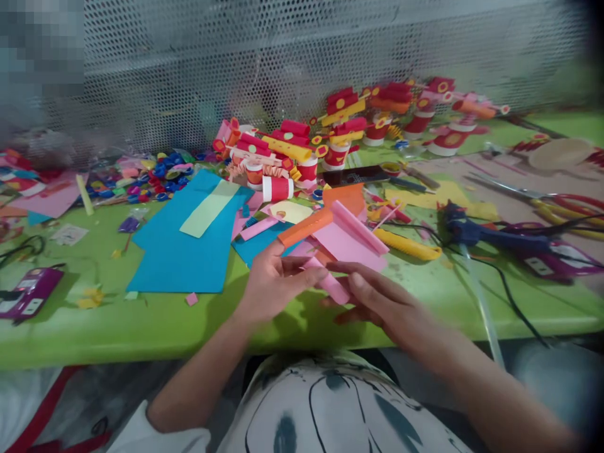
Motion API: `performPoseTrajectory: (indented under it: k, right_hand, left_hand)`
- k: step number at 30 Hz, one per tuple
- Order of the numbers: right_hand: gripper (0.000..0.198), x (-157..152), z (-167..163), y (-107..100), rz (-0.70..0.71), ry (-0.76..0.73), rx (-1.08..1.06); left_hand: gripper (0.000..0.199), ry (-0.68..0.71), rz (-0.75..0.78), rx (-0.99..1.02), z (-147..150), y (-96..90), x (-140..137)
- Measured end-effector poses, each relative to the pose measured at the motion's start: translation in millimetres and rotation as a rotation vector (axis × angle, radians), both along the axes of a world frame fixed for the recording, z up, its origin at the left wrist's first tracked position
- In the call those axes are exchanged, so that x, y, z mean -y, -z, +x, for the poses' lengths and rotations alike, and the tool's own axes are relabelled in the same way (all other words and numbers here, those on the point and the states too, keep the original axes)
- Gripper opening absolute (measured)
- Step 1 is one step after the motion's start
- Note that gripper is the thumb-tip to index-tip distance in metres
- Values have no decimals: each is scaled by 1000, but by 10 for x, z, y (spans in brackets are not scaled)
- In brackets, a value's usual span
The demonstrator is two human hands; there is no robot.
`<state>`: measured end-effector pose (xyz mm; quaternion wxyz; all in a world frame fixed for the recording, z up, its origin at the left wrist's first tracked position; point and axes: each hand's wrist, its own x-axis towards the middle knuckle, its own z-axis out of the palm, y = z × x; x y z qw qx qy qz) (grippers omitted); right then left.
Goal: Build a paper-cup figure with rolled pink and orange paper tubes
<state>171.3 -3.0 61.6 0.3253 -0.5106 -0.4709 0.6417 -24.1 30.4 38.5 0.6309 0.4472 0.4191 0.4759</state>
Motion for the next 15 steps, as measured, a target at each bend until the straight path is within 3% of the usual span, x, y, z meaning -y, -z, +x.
performPoseTrajectory:
  k: [3,8,11,15]
  right_hand:
    - [44,-13,-90,64,-118,7,-109]
    - [36,-26,77,47,-58,36,-76]
    - [34,4,272,-73,141,92,100]
    - [29,2,475,-301,562,290,555]
  left_hand:
    - [65,6,-24,-46,18,-7,15]
    - [47,13,31,0,19,7,-19]
    - [36,-2,35,-5,0,39,-60]
    - [35,-15,10,-59,-20,71,-79]
